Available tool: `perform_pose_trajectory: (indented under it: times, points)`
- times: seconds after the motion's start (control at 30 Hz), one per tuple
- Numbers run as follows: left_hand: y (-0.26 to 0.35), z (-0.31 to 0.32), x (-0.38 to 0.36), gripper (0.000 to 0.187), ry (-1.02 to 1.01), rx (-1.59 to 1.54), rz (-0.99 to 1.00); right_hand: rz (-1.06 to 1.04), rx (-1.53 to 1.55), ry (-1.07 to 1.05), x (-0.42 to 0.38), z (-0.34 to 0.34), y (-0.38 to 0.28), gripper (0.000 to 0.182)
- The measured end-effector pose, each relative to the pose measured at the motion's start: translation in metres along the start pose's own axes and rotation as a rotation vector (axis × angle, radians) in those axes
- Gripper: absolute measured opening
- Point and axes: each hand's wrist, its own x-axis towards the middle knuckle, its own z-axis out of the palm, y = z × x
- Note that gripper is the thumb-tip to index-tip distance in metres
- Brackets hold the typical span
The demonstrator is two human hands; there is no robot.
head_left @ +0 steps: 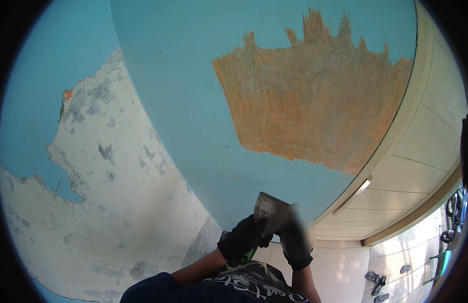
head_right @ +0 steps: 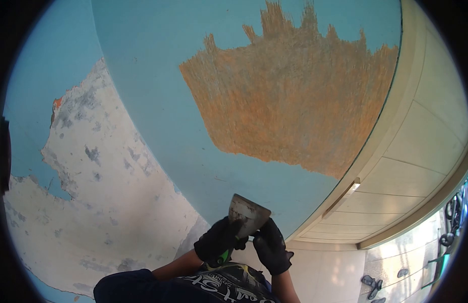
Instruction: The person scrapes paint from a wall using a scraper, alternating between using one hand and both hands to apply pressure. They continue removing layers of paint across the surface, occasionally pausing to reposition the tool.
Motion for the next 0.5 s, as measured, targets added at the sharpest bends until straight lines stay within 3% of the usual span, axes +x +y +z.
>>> perform_pose_trajectory:
  times: [0.03, 0.1, 0.13, 0.17, 0.23, 0.27, 0.3, 0.37, 0.43, 0.5]
  points:
    - [0.002, 0.003, -0.002, 0.03, 0.025, 0.186, 0.009, 0.14, -0.132, -0.035, 0.007, -0.001, -0.003, 0.038]
    - [0.002, 0.0, 0.0, 0.029, -0.061, 0.1, -0.049, 0.421, -0.393, -0.105, 0.024, -0.001, -0.009, 0.044]
    - [0.001, -0.002, 0.0, 0.031, -0.144, 0.01, -0.107, 0.424, -0.39, -0.102, 0.031, 0.003, -0.009, 0.044]
    - [0.0, -0.005, -0.002, 0.031, -0.147, 0.01, -0.113, 0.377, -0.328, -0.063, 0.038, 0.009, -0.006, 0.044]
    - [-0.002, -0.011, -0.008, 0.048, -0.164, -0.162, 0.112, 0.338, -0.272, -0.019, 0.054, 0.02, 0.003, 0.044]
    - [0.0, -0.013, -0.013, 0.048, -0.165, -0.169, 0.11, 0.202, -0.062, -0.009, 0.066, 0.025, 0.011, 0.041]
    - [0.005, -0.015, -0.02, 0.055, -0.105, -0.089, 0.109, 0.065, 0.146, 0.0, 0.077, 0.03, 0.015, 0.039]
    - [0.005, -0.021, -0.024, 0.063, -0.043, -0.01, 0.112, 0.043, 0.124, 0.016, 0.095, 0.044, 0.003, 0.041]
    - [-0.006, -0.027, -0.028, 0.074, 0.137, 0.401, 0.403, 0.012, 0.11, 0.026, 0.108, 0.053, 0.003, 0.042]
    - [-0.009, -0.032, -0.029, 0.074, 0.257, 0.512, 0.478, -0.123, 0.033, -0.032, 0.121, 0.06, 0.011, 0.043]
